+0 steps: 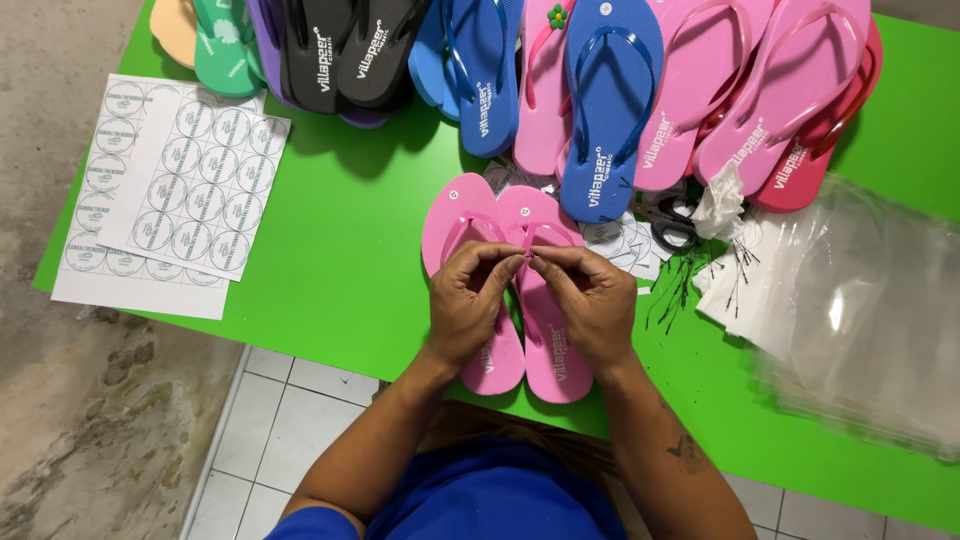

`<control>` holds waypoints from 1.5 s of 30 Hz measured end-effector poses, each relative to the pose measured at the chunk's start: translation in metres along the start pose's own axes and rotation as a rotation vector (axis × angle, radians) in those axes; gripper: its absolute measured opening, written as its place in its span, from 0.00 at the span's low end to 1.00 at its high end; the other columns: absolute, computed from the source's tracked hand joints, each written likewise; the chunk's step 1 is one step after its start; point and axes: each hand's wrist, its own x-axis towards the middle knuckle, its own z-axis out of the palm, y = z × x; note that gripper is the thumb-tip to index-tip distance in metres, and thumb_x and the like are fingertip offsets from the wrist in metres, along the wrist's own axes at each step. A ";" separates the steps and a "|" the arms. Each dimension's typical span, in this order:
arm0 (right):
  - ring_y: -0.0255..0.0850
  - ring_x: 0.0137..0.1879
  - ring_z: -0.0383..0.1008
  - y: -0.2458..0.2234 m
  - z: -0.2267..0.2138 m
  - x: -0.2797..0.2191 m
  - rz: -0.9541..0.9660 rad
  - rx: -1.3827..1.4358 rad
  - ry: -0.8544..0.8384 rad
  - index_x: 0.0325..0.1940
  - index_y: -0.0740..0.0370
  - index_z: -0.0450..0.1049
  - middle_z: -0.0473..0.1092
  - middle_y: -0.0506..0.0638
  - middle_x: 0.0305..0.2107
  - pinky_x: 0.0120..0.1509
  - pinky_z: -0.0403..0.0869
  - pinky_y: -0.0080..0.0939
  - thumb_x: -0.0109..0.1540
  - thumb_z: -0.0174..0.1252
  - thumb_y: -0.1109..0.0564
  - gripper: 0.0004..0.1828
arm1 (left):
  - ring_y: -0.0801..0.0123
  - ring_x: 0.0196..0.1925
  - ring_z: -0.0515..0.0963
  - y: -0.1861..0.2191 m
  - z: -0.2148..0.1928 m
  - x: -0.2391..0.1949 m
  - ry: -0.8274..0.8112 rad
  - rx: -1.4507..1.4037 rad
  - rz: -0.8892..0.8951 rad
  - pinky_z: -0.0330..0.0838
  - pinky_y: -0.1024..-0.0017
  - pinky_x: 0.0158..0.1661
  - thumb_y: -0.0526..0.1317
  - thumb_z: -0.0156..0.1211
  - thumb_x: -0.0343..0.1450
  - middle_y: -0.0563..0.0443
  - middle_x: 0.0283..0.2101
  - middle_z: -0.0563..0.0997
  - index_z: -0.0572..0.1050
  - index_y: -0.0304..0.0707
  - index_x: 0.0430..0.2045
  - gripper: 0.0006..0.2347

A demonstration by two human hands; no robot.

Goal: Cleaning a pink flip-flop using a white cloth and inspecting it on a workbench.

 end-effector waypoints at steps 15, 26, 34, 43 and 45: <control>0.32 0.37 0.76 0.007 0.000 -0.002 -0.012 -0.055 0.009 0.41 0.66 0.84 0.80 0.55 0.26 0.41 0.78 0.37 0.62 0.69 0.63 0.05 | 0.62 0.37 0.85 0.002 -0.003 0.005 -0.049 0.131 0.014 0.77 0.68 0.40 0.36 0.67 0.71 0.47 0.31 0.83 0.85 0.41 0.36 0.04; 0.35 0.37 0.79 0.005 0.000 -0.002 -0.047 -0.079 0.004 0.40 0.66 0.84 0.80 0.57 0.26 0.41 0.78 0.38 0.62 0.68 0.64 0.04 | 0.67 0.36 0.83 0.001 0.000 0.002 0.008 0.077 -0.010 0.77 0.70 0.38 0.35 0.67 0.71 0.46 0.30 0.83 0.84 0.38 0.34 0.03; 0.36 0.38 0.79 0.006 0.000 -0.002 -0.051 -0.080 0.007 0.39 0.67 0.84 0.80 0.57 0.26 0.41 0.79 0.39 0.61 0.68 0.64 0.03 | 0.67 0.35 0.83 0.005 -0.001 0.003 0.005 0.052 -0.022 0.77 0.71 0.37 0.34 0.67 0.70 0.46 0.30 0.83 0.84 0.36 0.34 0.03; 0.37 0.33 0.78 0.013 0.000 -0.001 -0.132 -0.094 0.036 0.39 0.66 0.84 0.78 0.58 0.25 0.35 0.77 0.39 0.61 0.70 0.64 0.04 | 0.68 0.33 0.83 0.006 0.000 0.004 0.009 0.085 0.001 0.77 0.72 0.34 0.34 0.68 0.70 0.46 0.28 0.82 0.84 0.35 0.33 0.02; 0.35 0.31 0.76 0.012 -0.001 0.000 -0.156 -0.083 0.044 0.39 0.63 0.85 0.77 0.55 0.25 0.35 0.76 0.37 0.60 0.71 0.64 0.04 | 0.68 0.32 0.83 0.007 0.000 0.003 0.021 0.102 0.021 0.77 0.73 0.33 0.34 0.69 0.69 0.47 0.27 0.82 0.84 0.37 0.32 0.02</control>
